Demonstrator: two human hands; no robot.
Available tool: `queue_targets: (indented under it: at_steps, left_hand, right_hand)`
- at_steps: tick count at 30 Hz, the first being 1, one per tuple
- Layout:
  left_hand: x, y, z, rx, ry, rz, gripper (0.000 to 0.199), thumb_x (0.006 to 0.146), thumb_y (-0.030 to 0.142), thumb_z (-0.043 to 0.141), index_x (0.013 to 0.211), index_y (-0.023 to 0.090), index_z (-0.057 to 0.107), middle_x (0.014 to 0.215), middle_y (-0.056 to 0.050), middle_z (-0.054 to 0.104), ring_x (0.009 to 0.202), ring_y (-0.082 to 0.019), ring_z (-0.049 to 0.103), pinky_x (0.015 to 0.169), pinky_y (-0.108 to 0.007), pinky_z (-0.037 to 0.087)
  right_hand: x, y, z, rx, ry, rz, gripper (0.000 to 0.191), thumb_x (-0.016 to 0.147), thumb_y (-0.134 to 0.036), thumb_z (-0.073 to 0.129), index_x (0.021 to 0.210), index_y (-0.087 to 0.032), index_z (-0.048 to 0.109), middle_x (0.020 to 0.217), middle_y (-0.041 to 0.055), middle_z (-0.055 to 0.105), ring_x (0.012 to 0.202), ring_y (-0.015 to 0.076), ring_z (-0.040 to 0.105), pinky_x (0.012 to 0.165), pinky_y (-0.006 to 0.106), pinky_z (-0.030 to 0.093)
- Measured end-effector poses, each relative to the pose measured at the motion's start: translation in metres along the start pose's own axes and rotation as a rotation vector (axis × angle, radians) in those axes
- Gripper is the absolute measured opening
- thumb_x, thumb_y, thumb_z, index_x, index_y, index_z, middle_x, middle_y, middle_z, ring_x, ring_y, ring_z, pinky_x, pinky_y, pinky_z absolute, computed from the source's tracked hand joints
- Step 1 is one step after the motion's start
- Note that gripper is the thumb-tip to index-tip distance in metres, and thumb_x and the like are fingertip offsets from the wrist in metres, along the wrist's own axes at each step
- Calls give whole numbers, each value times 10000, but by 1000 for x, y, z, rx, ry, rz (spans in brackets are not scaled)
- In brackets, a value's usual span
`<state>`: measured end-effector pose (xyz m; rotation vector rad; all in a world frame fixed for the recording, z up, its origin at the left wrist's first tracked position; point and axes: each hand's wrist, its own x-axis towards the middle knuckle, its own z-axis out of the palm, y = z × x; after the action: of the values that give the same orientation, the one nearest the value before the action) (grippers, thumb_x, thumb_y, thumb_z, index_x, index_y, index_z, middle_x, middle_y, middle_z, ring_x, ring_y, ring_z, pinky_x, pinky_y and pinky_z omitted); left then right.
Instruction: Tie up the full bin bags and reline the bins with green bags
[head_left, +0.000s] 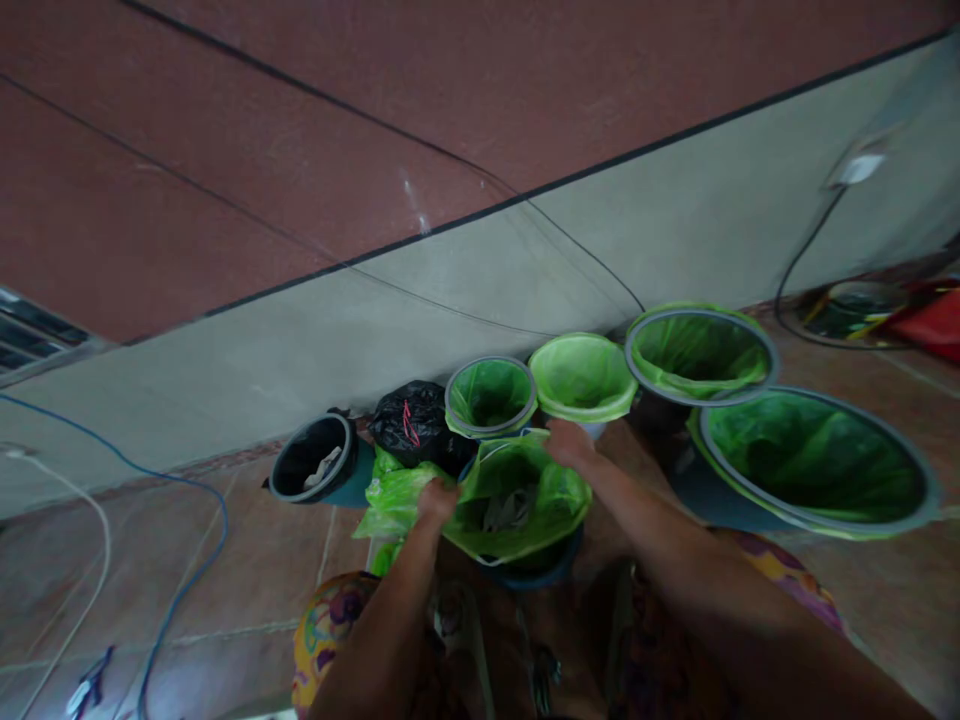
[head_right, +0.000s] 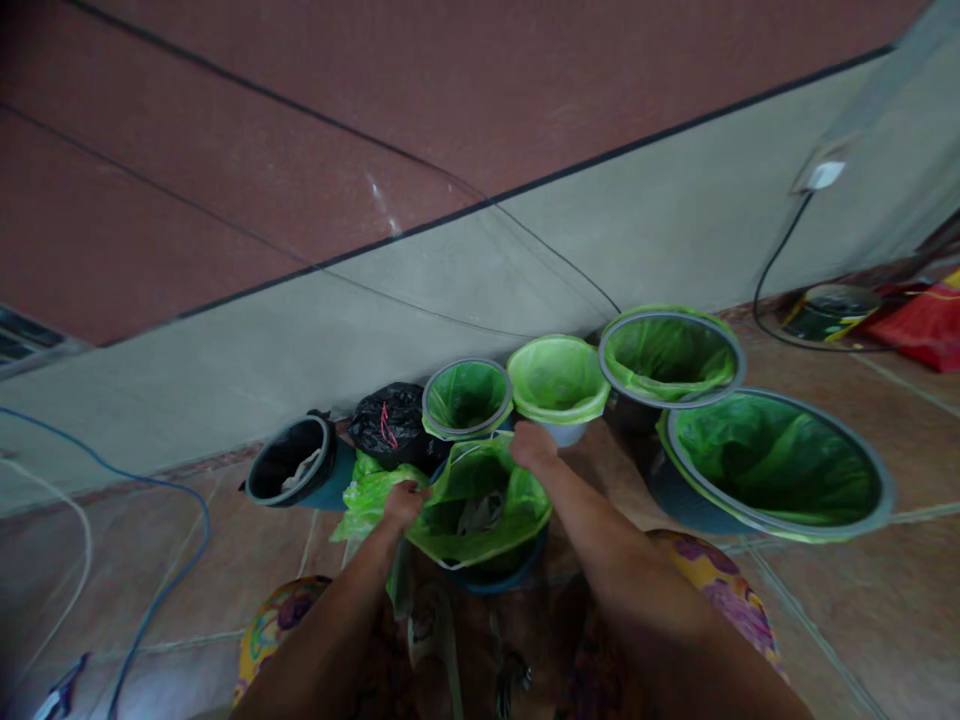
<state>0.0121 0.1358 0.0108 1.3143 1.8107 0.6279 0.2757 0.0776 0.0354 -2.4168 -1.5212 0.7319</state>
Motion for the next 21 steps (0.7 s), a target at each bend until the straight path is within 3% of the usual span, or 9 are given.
queue_targets:
  at_steps: [3, 6, 11, 15, 21]
  left_hand:
    - [-4, -4, 0, 214, -45, 72, 236, 827, 338, 618, 695, 156, 687, 524, -55, 574, 702, -226, 655, 767, -318, 495]
    - [-7, -7, -7, 392, -80, 147, 202, 812, 178, 583, 633, 134, 666, 571, -58, 581, 773, -224, 658, 821, -323, 485]
    - [-9, -3, -24, 558, -114, 299, 227, 783, 35, 521, 828, 119, 727, 859, -87, 666, 939, -207, 631, 958, -321, 438]
    - [-9, -4, -33, 748, -154, 507, 311, 800, 15, 461, 889, 136, 734, 837, -82, 646, 921, -195, 617, 914, -301, 466]
    - [-12, -8, -29, 702, 49, 593, 315, 773, -31, 423, 881, 122, 676, 951, -100, 584, 870, -162, 588, 873, -267, 470]
  right_hand:
    - [-1, 1, -4, -29, 7, -14, 292, 859, -103, 490, 1012, -95, 738, 1099, 191, 709, 1029, 256, 664, 857, 303, 483]
    - [-3, 2, -14, 30, 59, -2, 301, 859, -129, 496, 1012, -149, 755, 1069, 150, 724, 1010, 246, 669, 850, 293, 480]
    - [-8, 5, -28, 139, 82, 48, 302, 838, -134, 505, 1000, -166, 757, 1025, 124, 732, 985, 242, 661, 831, 288, 470]
    - [-13, 7, -33, 154, 59, 44, 287, 846, -143, 514, 1006, -161, 751, 1028, 128, 725, 975, 228, 653, 834, 283, 463]
    - [-13, 8, -32, 110, -6, -94, 322, 777, -76, 559, 1034, -141, 741, 1067, 131, 723, 1018, 245, 646, 876, 291, 464]
